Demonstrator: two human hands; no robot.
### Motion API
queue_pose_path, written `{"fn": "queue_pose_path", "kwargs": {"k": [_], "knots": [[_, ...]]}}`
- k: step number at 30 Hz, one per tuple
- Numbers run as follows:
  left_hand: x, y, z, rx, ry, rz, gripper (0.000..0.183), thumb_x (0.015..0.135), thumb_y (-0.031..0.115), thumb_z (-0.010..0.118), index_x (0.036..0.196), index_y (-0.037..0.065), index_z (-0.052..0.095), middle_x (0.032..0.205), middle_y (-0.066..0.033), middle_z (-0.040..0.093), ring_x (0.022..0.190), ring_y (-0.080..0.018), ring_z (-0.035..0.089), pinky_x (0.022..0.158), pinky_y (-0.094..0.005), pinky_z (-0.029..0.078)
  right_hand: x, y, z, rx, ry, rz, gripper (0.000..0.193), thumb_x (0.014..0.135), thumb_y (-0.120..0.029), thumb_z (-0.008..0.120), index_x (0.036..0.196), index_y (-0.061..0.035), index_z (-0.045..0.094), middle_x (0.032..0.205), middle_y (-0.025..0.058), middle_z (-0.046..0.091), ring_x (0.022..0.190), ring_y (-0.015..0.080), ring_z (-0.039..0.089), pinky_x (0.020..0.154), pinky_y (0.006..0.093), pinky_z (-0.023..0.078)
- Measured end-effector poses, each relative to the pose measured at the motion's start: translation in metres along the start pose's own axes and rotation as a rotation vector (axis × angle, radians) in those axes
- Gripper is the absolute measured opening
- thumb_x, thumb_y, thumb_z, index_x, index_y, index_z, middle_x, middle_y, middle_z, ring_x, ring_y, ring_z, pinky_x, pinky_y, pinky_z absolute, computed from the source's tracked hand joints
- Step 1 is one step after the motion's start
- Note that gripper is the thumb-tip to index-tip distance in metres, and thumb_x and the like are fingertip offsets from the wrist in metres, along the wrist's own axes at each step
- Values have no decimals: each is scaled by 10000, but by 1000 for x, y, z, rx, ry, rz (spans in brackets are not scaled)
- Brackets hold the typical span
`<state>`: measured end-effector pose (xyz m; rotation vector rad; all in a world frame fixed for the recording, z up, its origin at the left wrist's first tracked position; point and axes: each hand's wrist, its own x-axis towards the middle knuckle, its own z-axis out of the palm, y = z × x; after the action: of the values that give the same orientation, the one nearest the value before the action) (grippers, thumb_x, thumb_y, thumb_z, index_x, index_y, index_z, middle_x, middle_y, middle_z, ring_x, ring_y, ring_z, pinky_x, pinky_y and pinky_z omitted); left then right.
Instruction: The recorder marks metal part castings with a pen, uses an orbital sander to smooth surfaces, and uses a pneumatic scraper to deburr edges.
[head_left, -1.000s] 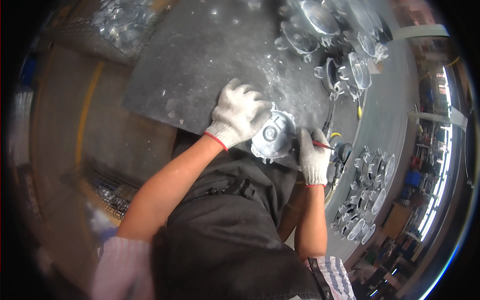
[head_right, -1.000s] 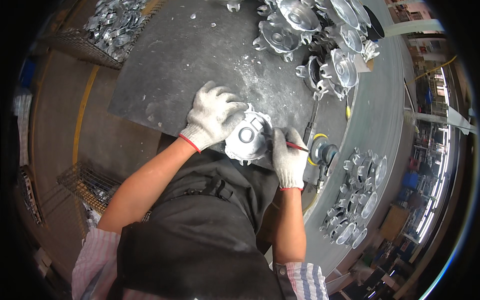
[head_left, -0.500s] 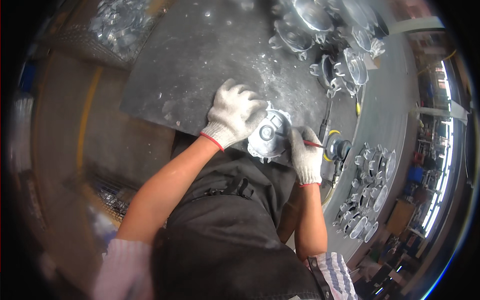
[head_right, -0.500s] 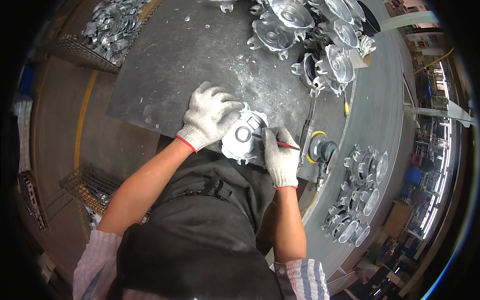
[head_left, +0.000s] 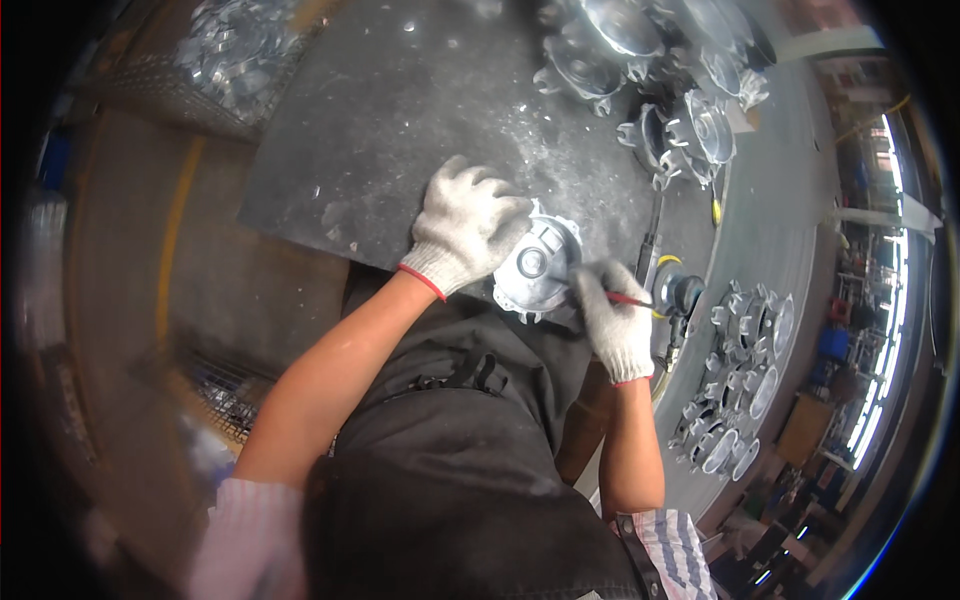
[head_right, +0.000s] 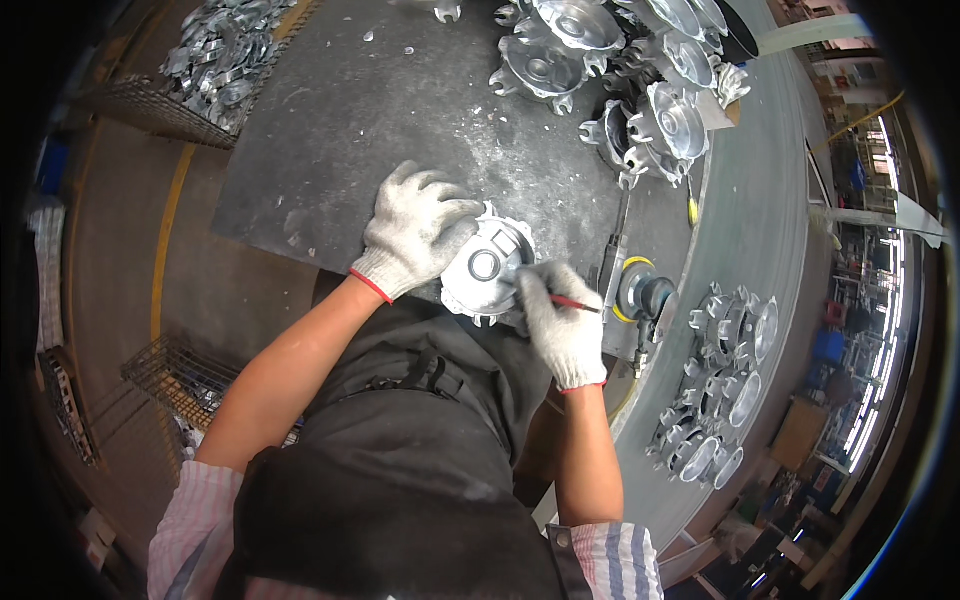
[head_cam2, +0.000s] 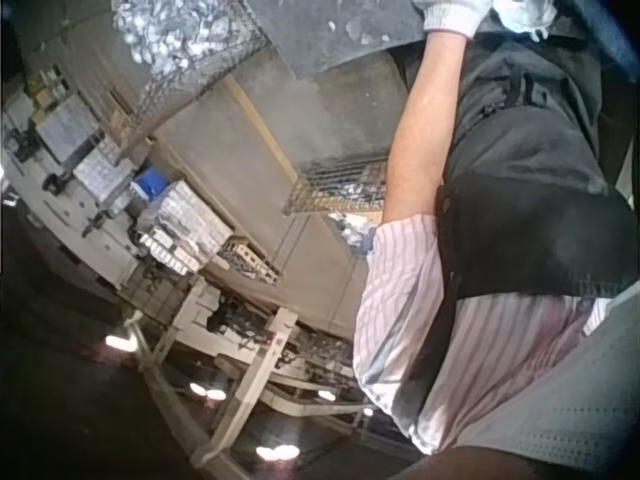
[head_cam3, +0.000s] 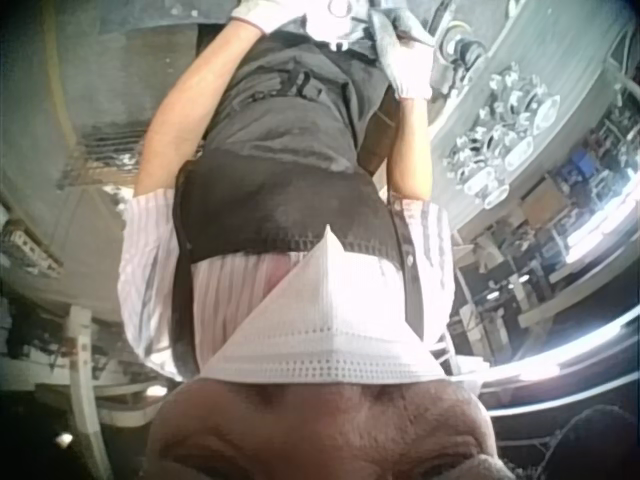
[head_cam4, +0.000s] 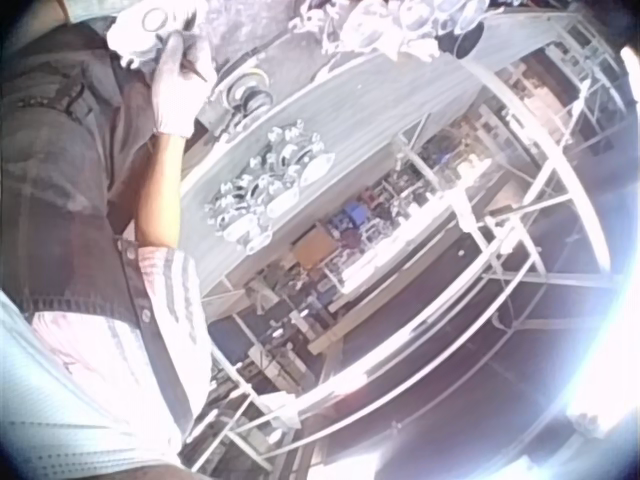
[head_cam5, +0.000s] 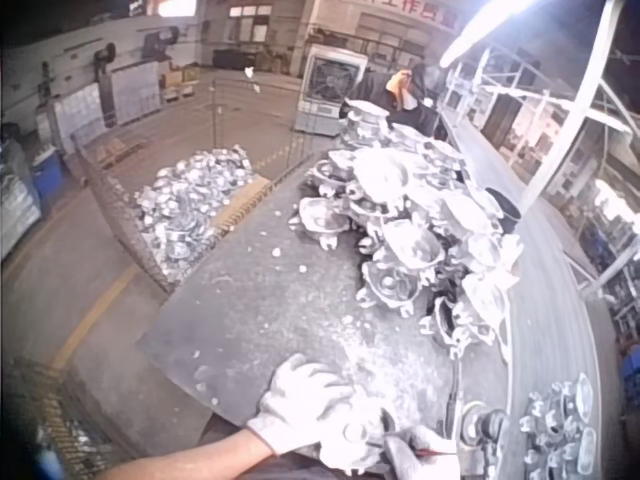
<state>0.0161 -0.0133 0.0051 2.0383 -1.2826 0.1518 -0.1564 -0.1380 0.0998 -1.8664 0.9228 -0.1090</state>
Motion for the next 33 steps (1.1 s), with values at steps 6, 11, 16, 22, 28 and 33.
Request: {"fn": "queue_pose_path", "kwargs": {"k": [6,11,16,22,28,33], "knots": [[0,2,3,-2,14,-1,185,837,307,704,970,204,781,1040,-14,710,1100,-249,613,1058,-475,409,-6,8,6,122,-96,138,119,977,-115,641,970,-18,711,722,20,658,590,59,555,542,248,448],[0,0,1,0,-2,0,186,838,311,703,971,207,781,1044,-14,712,1096,-251,617,1061,-481,407,-5,4,0,59,-57,119,123,975,-101,636,985,-8,716,761,20,672,624,66,575,549,253,468],[-1,1,1,-5,-24,-15,191,838,306,706,992,215,775,1050,-4,713,1108,-246,616,1071,-485,402,-7,6,11,26,-113,78,108,968,-92,634,980,-17,711,774,36,681,693,70,595,621,261,491],[-1,0,0,7,-12,-7,195,834,312,711,993,218,775,1062,-2,709,1118,-247,612,1075,-485,400,-6,4,3,71,-89,113,117,972,-96,633,999,-18,716,764,33,675,671,82,589,604,263,485],[1,2,2,9,-7,-1,207,820,316,717,990,214,777,1051,-9,712,1103,-254,619,1062,-481,414,0,10,7,-30,92,-19,120,973,-128,654,947,-20,700,695,23,631,581,65,526,527,254,431],[2,1,-2,-3,-30,-4,209,820,315,714,992,215,777,1046,-10,709,1103,-254,615,1064,-483,412,4,9,-4,-1,127,70,147,967,-154,673,918,-16,681,678,11,600,591,58,512,533,246,427]]}}
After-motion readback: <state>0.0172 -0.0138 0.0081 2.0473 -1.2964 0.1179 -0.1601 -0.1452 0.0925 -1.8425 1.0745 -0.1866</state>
